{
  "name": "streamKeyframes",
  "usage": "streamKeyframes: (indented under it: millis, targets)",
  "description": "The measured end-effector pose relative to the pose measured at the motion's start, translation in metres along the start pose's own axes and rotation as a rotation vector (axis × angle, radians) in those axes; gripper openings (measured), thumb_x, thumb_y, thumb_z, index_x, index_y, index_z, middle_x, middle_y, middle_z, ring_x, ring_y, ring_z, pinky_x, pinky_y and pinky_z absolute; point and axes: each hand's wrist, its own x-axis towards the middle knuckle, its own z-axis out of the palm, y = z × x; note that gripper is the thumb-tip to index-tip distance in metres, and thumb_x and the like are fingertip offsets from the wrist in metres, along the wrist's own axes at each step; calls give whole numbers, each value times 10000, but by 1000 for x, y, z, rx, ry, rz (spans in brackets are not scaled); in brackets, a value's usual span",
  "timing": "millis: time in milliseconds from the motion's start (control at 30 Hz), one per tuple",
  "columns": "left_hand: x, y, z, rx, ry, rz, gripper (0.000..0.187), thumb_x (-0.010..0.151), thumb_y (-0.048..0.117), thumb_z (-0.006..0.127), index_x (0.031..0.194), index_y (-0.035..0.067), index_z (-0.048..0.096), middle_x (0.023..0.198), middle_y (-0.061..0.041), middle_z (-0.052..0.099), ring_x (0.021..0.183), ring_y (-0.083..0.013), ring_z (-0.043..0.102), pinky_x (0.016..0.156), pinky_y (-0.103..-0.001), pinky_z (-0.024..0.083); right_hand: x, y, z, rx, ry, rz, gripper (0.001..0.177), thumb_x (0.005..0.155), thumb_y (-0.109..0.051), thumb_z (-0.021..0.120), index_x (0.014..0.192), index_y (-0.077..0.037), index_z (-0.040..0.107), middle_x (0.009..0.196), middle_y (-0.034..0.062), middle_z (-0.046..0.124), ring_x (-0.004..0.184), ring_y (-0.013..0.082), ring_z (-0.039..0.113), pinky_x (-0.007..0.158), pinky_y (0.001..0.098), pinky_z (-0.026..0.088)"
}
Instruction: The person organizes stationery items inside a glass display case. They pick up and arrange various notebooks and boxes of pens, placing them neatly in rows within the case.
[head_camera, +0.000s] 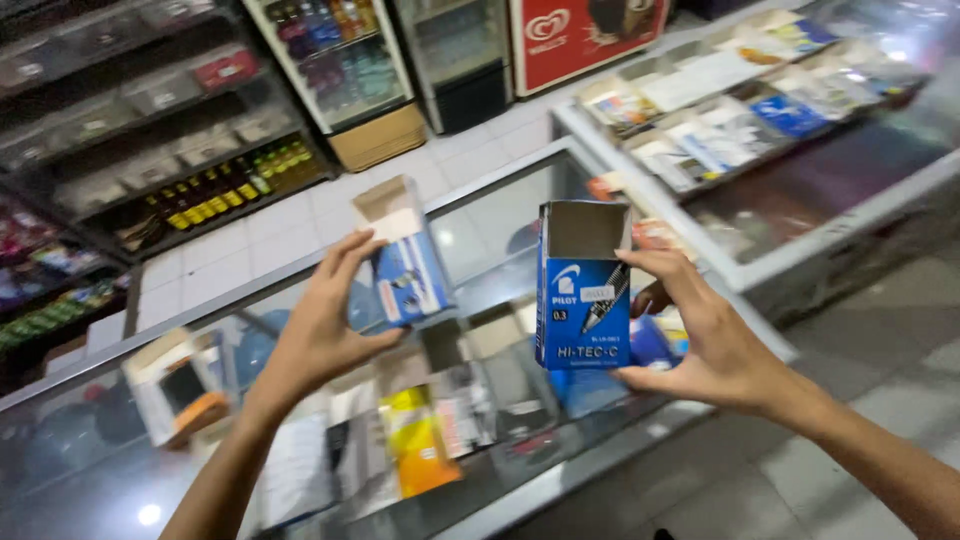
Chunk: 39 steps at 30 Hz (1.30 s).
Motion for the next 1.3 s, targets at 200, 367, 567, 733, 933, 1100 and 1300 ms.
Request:
streamKeyframes:
  millis: [200,367,567,733,933,1100,1300]
  targets:
    - [67,167,97,-79,-144,226,1044,566,252,941,1453,50,429,1549,-163,426,1237,-370,573,1015,-510,528,-100,87,-102,11,70,160,1126,512,-133,956,1497,-103,412,1283,52,578,906,161,679,892,331,565]
    - [126,265,172,-65,-252,417,1098,571,260,947,1487,110,360,1524,-138,442,1082,-329,636,825,-449,569,-167,150,-177,-18,147,376,1179,491,-116,969,1517,-135,390,1162,49,660,914,163,734,836,342,606]
    - [224,332,285,-119,-325,542,1037,582,261,912,1462,46,406,1498,-150,436,1140,-324,616,872,-406,562,-210,214,-244,-68,305,531,1196,494,-159,961,1526,-116,359,1074,136,736,901,235,752,794,396,605]
    - [316,370,367,-260,-418,559,1000,651,301,865,1487,-5,407,1494,-189,435,1250,-361,545,1007,-463,512,-214,264,-283,193,420,566,1191,549,-54,882,1575,-71,278,1026,173,743,896,242,732,923,404,540]
    - [440,386,461,-312,-351,586,1006,611,323,904,1447,-12,456,1423,-195,475,1232,-352,558,1024,-430,507,-181,327,-344,142,436,551,1190,544,-59,884,1569,-61,281,1032,191,747,905,262,748,863,396,577]
    - [537,391,514,-271,-313,573,1020,634,399,930,1449,11,453,1421,-163,477,1178,-333,592,985,-417,527,-148,414,-404,-35,433,536,1202,550,-109,908,1572,-42,278,927,174,752,869,259,748,846,403,577]
    - [625,384,596,-202,-166,491,1021,607,495,919,1410,14,510,1393,-165,521,1149,-317,616,994,-424,495,-118,522,-441,-22,486,536,1137,603,-93,881,1571,-9,291,925,205,725,865,275,719,798,404,549]
